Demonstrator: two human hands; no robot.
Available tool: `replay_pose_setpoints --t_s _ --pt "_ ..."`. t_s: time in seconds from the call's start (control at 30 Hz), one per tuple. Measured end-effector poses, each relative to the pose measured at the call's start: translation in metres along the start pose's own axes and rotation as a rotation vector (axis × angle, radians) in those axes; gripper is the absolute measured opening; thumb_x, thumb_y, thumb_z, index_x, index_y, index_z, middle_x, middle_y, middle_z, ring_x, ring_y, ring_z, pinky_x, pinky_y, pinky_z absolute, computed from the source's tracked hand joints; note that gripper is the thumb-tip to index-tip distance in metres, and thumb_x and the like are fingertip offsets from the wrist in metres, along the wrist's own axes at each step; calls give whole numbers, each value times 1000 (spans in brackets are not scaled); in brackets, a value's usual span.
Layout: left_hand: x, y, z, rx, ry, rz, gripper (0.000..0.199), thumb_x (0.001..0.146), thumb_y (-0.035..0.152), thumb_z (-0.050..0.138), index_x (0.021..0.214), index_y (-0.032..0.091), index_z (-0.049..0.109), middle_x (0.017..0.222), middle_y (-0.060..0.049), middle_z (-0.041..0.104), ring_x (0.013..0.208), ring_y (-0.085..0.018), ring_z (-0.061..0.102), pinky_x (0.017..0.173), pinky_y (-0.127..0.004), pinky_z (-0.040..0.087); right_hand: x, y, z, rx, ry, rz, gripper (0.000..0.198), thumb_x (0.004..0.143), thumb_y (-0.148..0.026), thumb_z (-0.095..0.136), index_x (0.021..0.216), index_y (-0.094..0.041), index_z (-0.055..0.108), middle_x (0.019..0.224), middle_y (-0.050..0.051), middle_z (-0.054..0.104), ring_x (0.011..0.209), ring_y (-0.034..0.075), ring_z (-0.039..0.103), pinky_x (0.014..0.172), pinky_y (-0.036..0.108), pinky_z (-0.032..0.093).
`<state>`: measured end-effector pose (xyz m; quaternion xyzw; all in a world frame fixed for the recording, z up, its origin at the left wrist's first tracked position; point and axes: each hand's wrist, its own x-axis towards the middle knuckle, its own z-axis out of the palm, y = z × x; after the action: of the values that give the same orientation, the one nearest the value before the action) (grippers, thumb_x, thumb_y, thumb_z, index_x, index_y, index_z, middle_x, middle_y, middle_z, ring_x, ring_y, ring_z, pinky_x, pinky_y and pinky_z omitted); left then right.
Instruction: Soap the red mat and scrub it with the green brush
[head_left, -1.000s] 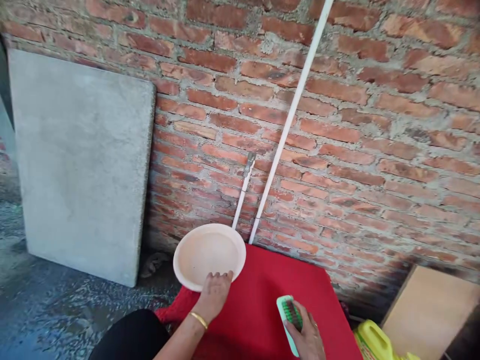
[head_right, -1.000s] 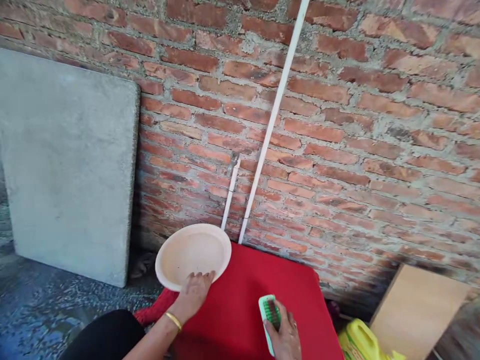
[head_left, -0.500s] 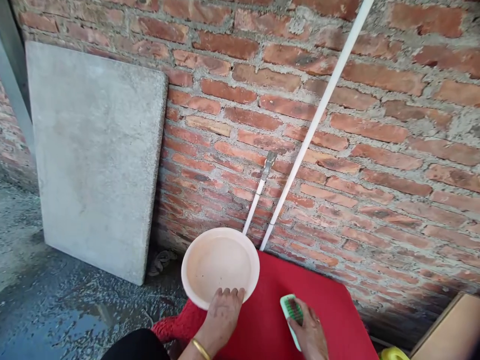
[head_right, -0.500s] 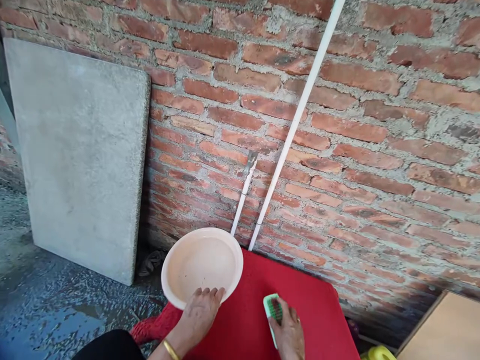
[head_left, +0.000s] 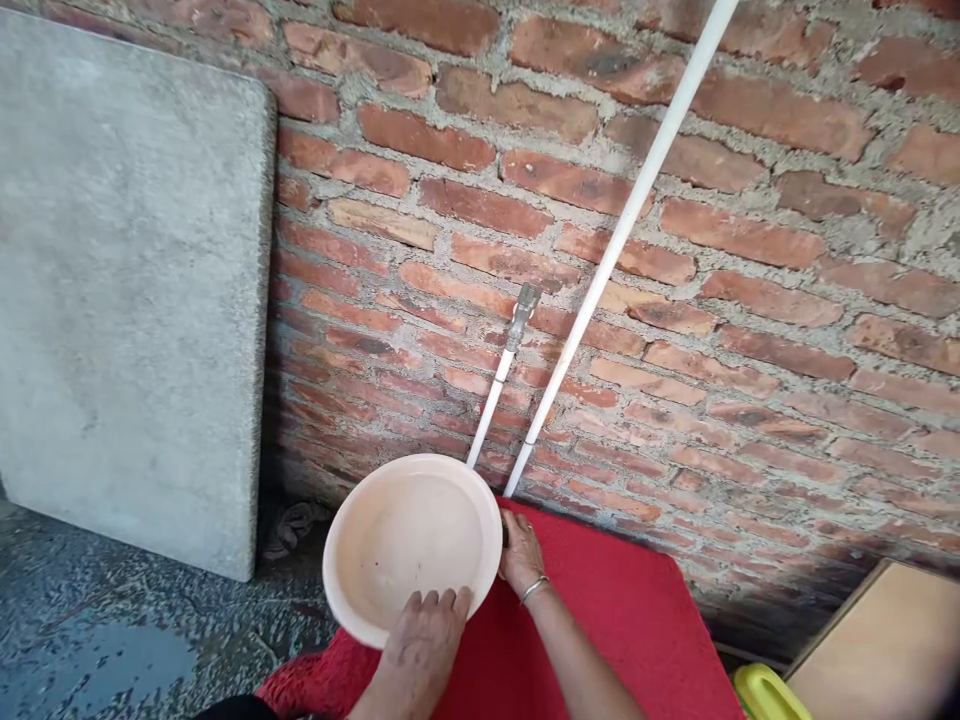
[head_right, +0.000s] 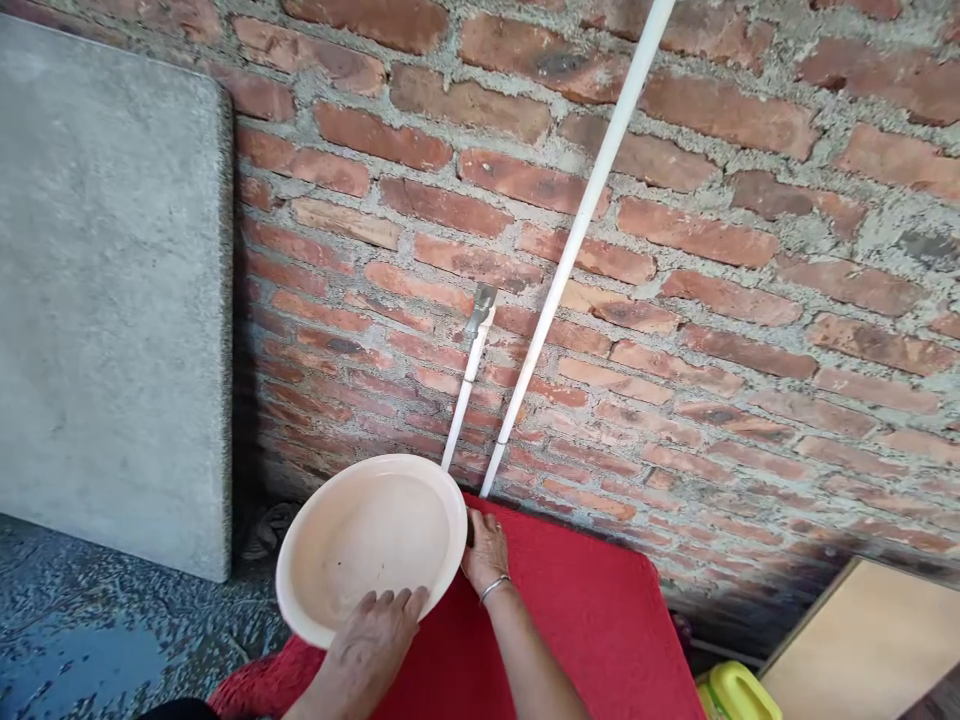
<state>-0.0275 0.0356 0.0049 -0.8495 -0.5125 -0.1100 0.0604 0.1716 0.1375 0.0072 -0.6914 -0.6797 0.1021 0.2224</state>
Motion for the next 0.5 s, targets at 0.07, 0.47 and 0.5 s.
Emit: replay_pose_setpoints --t_s 0.07,0.47,0.5 --pt "0 -3 1 11 -22 27 39 94 18 59 132 23 62 95 -6 70 85 -22 69 78 -37 48 5 12 1 -5 -21 -24 46 76 -27 72 121 -31 69 112 5 68 106 24 62 94 32 46" --pt "-1 -9 1 105 -100 31 42 93 9 55 130 26 65 96 -6 73 84 -23 71 78 -40 52 -39 255 -146 -114 264 632 47 74 -39 61 118 -25 68 97 13 71 91 31 69 85 44 49" --pt "-2 -9 2 106 -100 23 43 93 9 55 131 25 65 97 -6 73 86 -24 71 80 -41 52 -55 273 -159 -115 304 689 46 72 -41 61 114 -25 69 94 15 71 89 33 70 83 46 49"
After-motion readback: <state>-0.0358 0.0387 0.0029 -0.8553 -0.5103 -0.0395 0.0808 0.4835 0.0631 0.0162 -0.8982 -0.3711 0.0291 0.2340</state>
